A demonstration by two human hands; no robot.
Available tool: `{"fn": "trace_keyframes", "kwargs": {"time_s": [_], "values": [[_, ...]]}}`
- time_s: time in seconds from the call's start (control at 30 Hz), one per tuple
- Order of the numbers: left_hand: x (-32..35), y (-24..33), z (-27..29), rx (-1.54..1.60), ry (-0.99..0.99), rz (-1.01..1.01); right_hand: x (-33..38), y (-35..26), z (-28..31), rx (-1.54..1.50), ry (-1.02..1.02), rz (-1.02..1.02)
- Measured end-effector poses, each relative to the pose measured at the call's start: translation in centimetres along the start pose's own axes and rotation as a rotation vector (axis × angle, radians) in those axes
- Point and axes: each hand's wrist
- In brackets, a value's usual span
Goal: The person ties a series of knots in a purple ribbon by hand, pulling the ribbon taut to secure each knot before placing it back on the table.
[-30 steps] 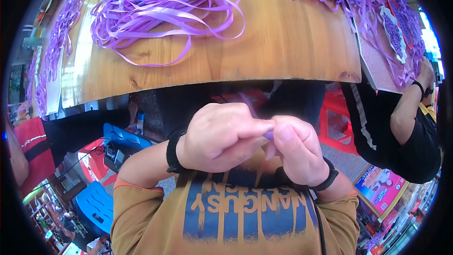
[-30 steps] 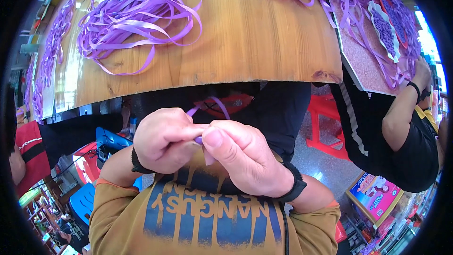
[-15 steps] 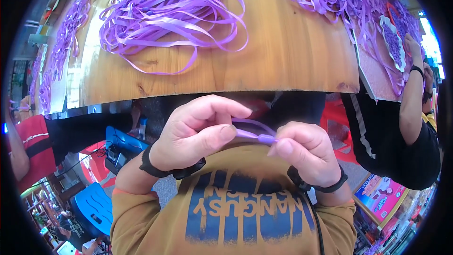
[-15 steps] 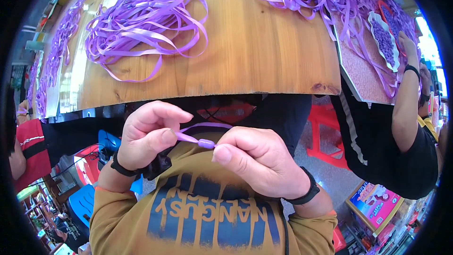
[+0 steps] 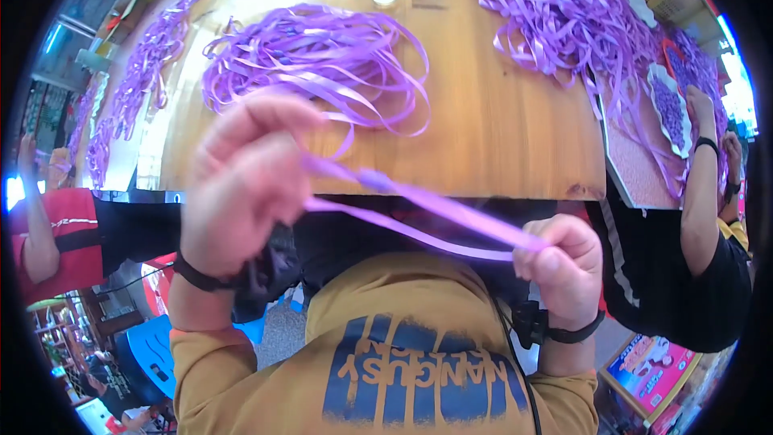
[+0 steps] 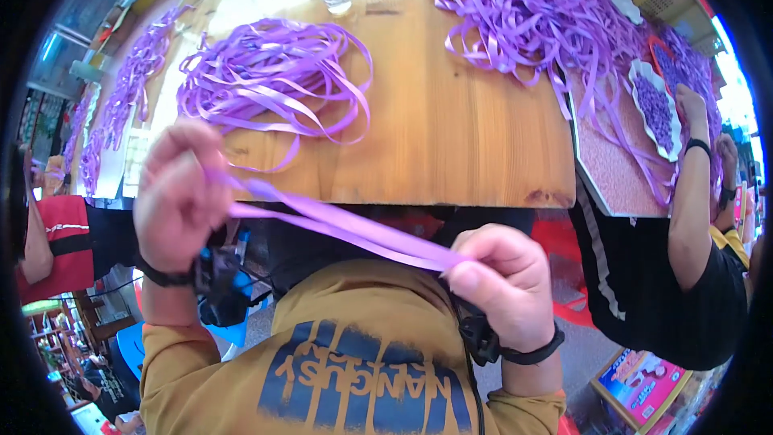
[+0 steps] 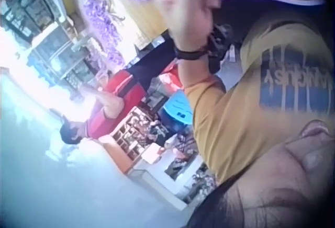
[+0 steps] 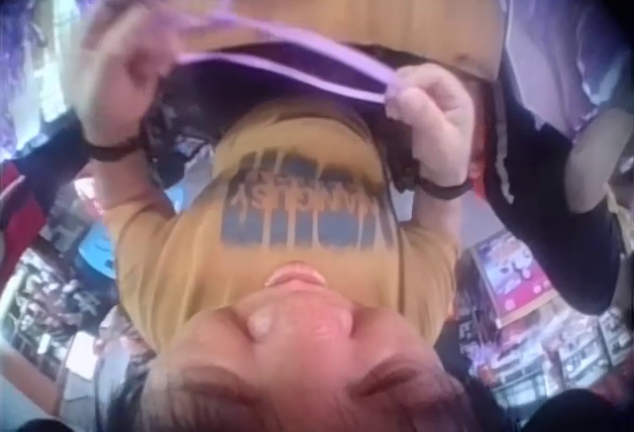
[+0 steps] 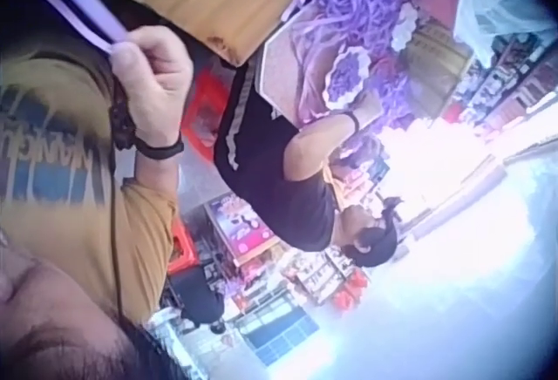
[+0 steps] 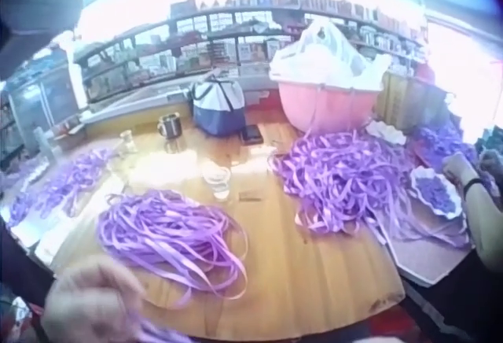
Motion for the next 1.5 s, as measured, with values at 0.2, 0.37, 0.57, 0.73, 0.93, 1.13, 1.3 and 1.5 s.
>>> {"fn": "trace_keyframes", "kwargs": {"time_s": [0.2,0.37,0.57,0.73,0.93,1.13,1.3,1.5], "values": [[-6.8,4.6,5.8,-0.116,0.064,-0.219,-2.2,0.4,0.8,-0.159,0.065,0.261],[-8.2,2.8,11.4,-1.554,0.359,-0.073,-1.3,0.9,1.8,0.003,0.104,0.088],[-6.7,2.2,6.3,-0.886,-0.153,0.083,0.8,1.2,3.7,0.028,0.193,0.025],[-7.8,3.3,-4.0,-0.782,-0.488,0.202,1.7,1.3,3.8,-0.034,0.130,-0.095],[-12.5,0.6,-11.7,-1.032,-0.741,-0.073,3.5,1.3,4.1,-0.066,0.080,-0.179],[-19.1,-3.9,-15.0,-1.043,-0.637,0.100,5.6,2.2,5.9,-0.111,0.161,-0.169],[-19.2,-4.1,-14.2,-1.087,-0.655,0.053,6.4,2.6,7.2,-0.143,0.251,-0.139],[-18.9,-3.8,-15.0,-1.026,-0.621,0.031,4.9,2.8,7.2,-0.180,0.228,-0.164]]}}
Point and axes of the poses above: each hand's wrist, its own x-axis away from the middle knuckle, its own z-axis out of the back of the hand, y = z × x, and after that the axes turned 3 degrees about -y, right-handed
